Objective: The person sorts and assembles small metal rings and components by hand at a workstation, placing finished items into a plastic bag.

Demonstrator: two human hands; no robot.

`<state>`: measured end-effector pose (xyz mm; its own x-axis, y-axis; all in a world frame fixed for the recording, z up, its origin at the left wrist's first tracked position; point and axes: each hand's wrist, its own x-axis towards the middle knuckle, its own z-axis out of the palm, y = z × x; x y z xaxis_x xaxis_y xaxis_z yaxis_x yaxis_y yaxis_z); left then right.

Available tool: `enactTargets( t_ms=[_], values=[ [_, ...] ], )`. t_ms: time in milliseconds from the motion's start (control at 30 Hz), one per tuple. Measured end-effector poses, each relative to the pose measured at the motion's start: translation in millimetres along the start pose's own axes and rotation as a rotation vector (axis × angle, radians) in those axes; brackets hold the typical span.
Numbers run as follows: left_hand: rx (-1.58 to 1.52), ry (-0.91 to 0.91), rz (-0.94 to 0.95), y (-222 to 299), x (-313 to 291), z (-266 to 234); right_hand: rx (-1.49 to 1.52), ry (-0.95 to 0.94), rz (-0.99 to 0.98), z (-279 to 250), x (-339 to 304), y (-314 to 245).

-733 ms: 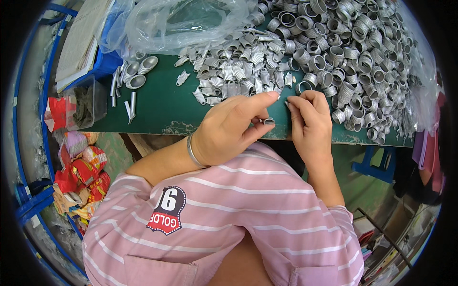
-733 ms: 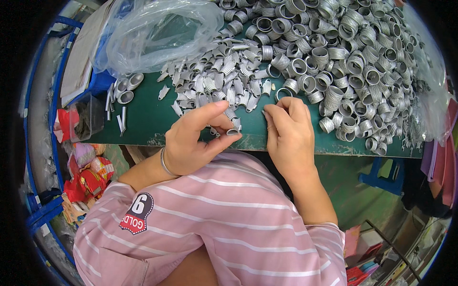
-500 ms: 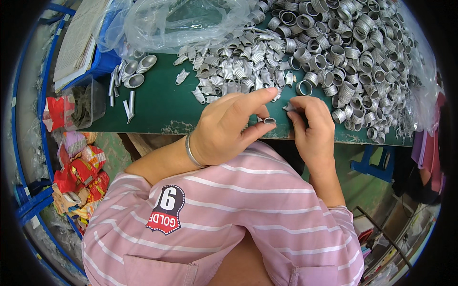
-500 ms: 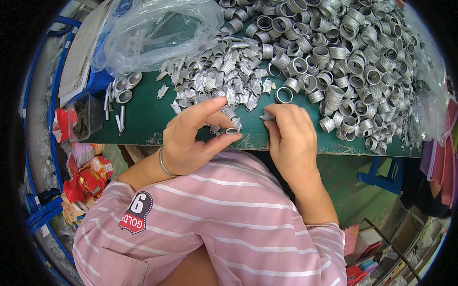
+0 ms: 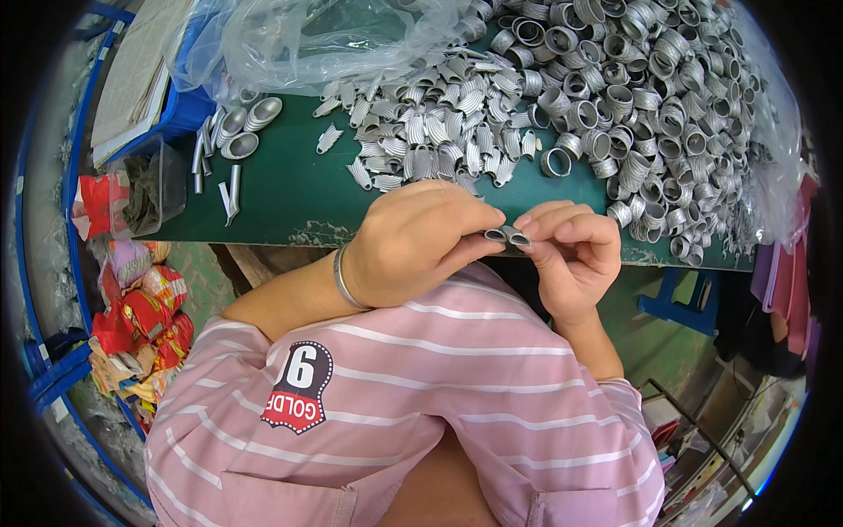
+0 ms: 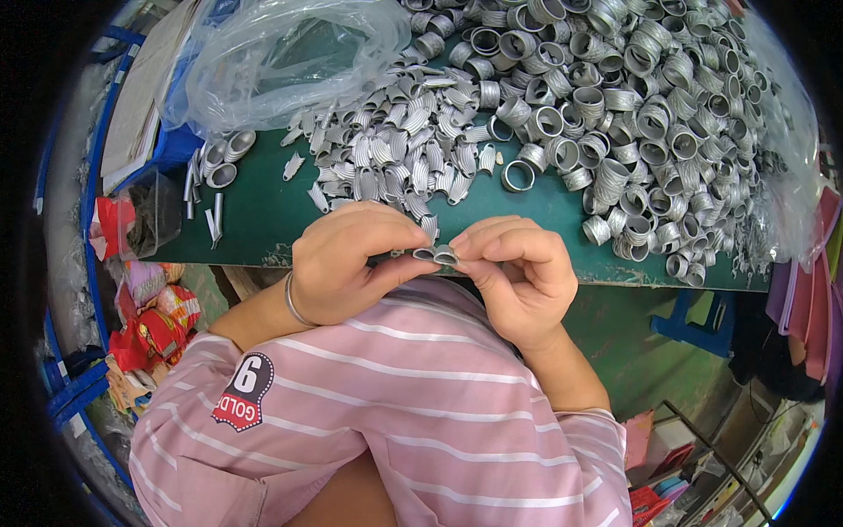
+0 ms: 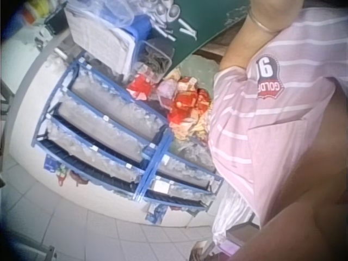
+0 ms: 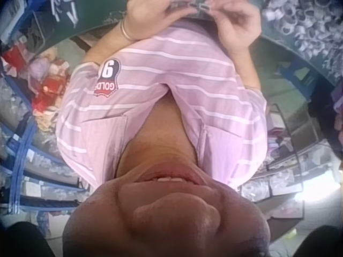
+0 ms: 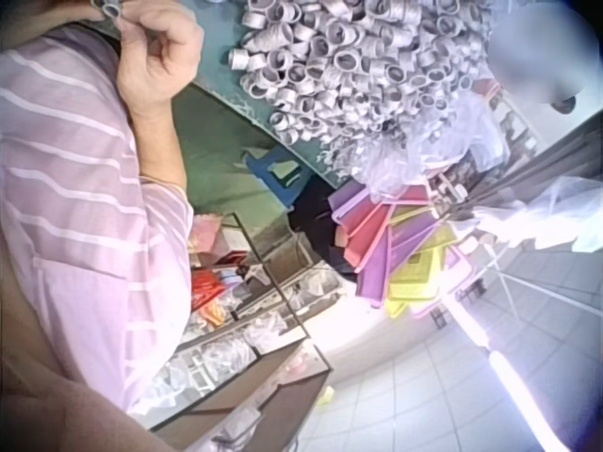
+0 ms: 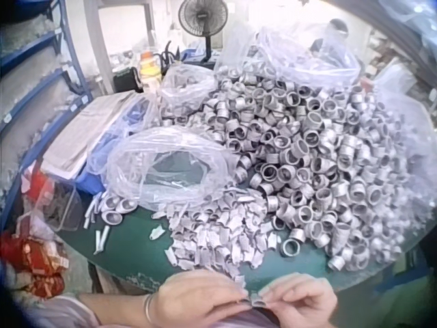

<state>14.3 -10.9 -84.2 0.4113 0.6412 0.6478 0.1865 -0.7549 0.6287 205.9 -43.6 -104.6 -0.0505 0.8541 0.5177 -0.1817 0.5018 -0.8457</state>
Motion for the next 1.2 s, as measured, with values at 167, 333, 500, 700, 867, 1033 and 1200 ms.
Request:
enactTargets(
  t_ms=[167,333,500,700,867,1033,1200],
  values=[
    [-0.022,0.023,0.007,-1,-3,2,0.006,0.001,-0.016,2,0,1],
    [-0.173,-0.147,-0.211,5,5,-5,-0.119,-0.052,0.078,1,1,-9],
    [-1.166,-0.04,-1.06,13,5,-10,-0.715,-0.025,0.125,0,27,-10],
    [-1.589,0.19,-1.212,0,0,-10,-1.207,-0.102,0.048,10,27,6],
    [-1.759,0.206,-1.21,-4,-6,-10,-1.243,-0.138,0.037,11,25,4],
    [-1.888,0.165,-1.138,-9,-9,-9,-1.22,-0.149,0.026,9,25,1],
    [-2.063,0.146,-1.108,-12,-9,-9,-1.206,-0.131,0.023,14,29,4]
  ],
)
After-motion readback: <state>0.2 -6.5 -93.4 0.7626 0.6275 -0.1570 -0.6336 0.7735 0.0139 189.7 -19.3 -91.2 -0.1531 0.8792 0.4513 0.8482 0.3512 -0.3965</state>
